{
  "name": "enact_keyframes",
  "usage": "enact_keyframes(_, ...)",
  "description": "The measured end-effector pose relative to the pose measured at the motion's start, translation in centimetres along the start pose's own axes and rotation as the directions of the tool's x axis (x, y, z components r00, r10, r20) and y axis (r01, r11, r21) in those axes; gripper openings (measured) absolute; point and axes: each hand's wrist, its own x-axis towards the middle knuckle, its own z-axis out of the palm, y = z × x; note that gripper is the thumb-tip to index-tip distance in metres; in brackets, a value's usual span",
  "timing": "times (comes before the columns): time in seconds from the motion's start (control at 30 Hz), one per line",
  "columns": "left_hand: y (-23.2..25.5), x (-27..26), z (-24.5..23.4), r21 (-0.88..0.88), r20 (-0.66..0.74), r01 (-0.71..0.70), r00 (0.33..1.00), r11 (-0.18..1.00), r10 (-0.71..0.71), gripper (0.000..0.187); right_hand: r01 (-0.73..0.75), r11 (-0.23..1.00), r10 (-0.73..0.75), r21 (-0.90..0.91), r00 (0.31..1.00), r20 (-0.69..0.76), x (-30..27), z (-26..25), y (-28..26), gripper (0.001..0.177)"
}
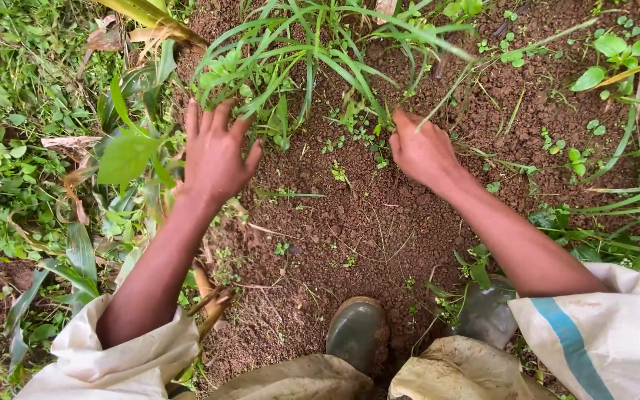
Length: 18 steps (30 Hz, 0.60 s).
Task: The person pulls weeds by hand from the soil around corn plants in a field. They gather the removed weeds into a pile and continue clearing the area around the base of the crops.
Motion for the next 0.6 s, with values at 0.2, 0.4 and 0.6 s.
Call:
enact_keyframes(0.2,-0.6,0.1,0.9,0.003,0.021,-0.008,1.0,1.0,0.008,0.037,0.047,0.949,-0.039,-0.312,0.999,0.031,-0.6,-1.1,-0.8,0.035)
enact_keyframes(0.4,0.1,0.4,0.3,-0.005,0.031,-0.003,1.0,1.0,0.003,0.037,0.077,0.871,-0.02,-0.485,0.992,0.122,0.4,2.9,3.5,0.024)
enact_keyframes(0.6,0.1,0.5,0.3,0.008,0.05,0.002,0.999,1.0,-0.002,0.038,0.081,0.925,-0.032,-0.37,0.99,0.136,-0.3,0.8,1.3,0.032)
